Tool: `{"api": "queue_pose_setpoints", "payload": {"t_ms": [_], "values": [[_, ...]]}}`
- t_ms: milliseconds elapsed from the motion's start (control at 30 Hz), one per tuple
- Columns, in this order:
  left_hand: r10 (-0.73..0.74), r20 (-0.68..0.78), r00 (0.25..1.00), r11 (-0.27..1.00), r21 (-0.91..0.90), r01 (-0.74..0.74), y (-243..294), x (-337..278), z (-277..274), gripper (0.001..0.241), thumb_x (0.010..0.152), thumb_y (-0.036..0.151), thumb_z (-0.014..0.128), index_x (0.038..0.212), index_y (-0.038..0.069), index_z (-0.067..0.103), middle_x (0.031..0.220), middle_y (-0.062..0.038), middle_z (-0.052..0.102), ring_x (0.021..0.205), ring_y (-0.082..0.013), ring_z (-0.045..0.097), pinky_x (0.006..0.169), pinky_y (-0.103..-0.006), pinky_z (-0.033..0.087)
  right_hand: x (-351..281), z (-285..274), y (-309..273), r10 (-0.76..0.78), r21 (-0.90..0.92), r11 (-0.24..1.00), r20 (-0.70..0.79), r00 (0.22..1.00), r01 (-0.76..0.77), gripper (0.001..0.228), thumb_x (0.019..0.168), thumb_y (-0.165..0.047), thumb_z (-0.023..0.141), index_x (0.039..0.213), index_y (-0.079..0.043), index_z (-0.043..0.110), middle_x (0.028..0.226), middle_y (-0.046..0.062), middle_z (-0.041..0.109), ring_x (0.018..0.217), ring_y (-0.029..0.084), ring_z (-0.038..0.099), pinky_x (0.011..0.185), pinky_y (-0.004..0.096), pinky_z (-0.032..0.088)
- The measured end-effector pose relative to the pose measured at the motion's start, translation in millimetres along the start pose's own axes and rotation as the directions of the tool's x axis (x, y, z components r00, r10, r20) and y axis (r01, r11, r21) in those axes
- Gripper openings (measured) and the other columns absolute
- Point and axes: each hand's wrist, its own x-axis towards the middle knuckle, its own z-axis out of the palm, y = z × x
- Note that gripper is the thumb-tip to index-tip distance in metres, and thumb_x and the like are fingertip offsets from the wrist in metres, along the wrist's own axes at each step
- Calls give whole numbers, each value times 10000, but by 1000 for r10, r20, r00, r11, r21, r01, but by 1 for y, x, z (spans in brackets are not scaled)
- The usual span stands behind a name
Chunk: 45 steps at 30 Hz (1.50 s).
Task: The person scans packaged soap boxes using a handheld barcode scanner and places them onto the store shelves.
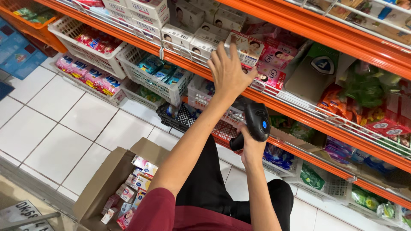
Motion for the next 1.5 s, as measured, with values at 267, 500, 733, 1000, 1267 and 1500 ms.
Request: {"api": "queue_pose_setpoints", "payload": {"t_ms": [267,500,733,1000,1267,1500], "values": [[-11,-21,1000,999,-41,10,2,-3,-4,928,657,501,860,1328,-39,514,1416,-293,410,1229,-405,413,1047,-556,316,-1,0,12,29,-56,998,-32,999,-30,411,840,45,723,1237,0,623,1052,82,684,833,156,632,750,322,520],[-18,-16,1000,996,-91,16,2,-11,-17,950,692,511,859,1378,-18,469,1459,-305,366,1274,-428,389,1028,-578,315,0,0,13,26,-65,997,-55,998,-30,395,802,40,710,1180,-33,621,996,60,677,793,159,642,702,325,530],[2,-142,990,938,-344,-51,-81,-127,-54,495,887,200,751,1345,94,595,1403,-181,478,1313,-399,465,1120,-539,368,2,17,33,113,-183,978,70,991,-98,308,803,46,730,1099,4,653,886,70,691,773,164,650,701,320,522],[-461,64,885,857,-227,463,-292,-321,-56,117,973,122,687,930,22,646,967,-158,629,888,-333,629,803,-445,511,-50,104,151,389,-244,920,451,803,-308,145,913,-31,763,1028,31,699,872,76,667,771,157,630,698,297,488],[-785,3,620,615,-117,780,-446,-519,-40,109,864,45,608,967,22,636,930,-201,657,845,-357,656,755,-462,534,-118,177,296,667,-661,683,389,636,-312,277,794,-161,800,1026,-27,730,909,39,716,825,152,656,744,308,515],[-947,259,190,238,165,957,-478,-602,-21,298,852,158,614,1134,71,661,1174,-257,629,1081,-436,649,947,-510,527,-138,168,372,729,-867,498,434,530,24,433,731,-251,872,1073,-23,736,975,71,777,897,174,730,816,328,556]]}}
